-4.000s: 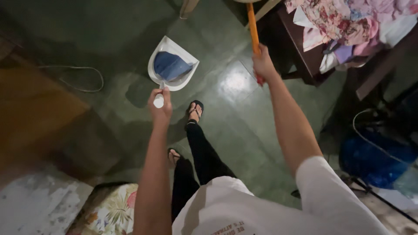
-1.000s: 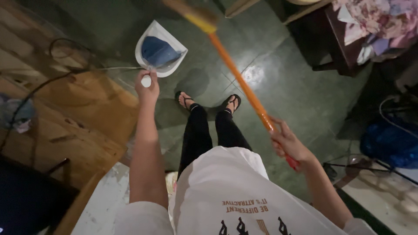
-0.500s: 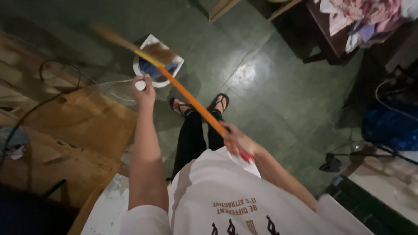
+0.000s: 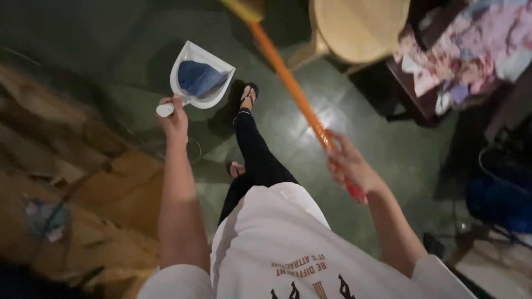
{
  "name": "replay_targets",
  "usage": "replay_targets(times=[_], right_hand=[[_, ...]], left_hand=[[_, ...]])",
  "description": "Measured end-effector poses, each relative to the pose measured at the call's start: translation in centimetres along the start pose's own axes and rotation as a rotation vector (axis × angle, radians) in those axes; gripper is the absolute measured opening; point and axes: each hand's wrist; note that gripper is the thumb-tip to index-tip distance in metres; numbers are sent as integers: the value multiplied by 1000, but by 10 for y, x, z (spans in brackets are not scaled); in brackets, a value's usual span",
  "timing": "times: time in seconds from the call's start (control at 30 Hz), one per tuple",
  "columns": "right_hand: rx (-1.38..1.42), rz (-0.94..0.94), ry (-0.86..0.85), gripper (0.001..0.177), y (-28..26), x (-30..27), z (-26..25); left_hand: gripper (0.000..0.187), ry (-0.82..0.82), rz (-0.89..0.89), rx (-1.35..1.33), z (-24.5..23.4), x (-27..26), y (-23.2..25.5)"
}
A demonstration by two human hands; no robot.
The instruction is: The person sweeps debris on a tiled floor using a broom and dustpan. They gather dust and small items into the dustpan, moving around the room to collect scattered debris near furniture and a bed.
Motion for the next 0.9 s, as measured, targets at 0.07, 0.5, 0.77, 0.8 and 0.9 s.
replay_targets(times=[0.07,0.5,0.77,0.8,0.9], right_hand=[[55,-76,33,61,-28,65,-5],[481,20,-69,19,-306,656,-68],[-489,-185,104,49,-108,560,121],[-563,-256,78,51,-90,523,125],[-567,-122,-57,60,-73,412,108]], left_hand=[[31,15,17,-16,18,38,9],[24,183,-196,196,153,242,53],[22,287,-58,153,181,285,8],[24,283,-84,163,177,284,10],[26,250,-48,193,174,275,20]])
Point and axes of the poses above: each hand's wrist, its own x-axis towards the middle knuckle, its own z-axis out of the palm, y = z × x, and after that the axes turned 8 degrees about y, right-handed
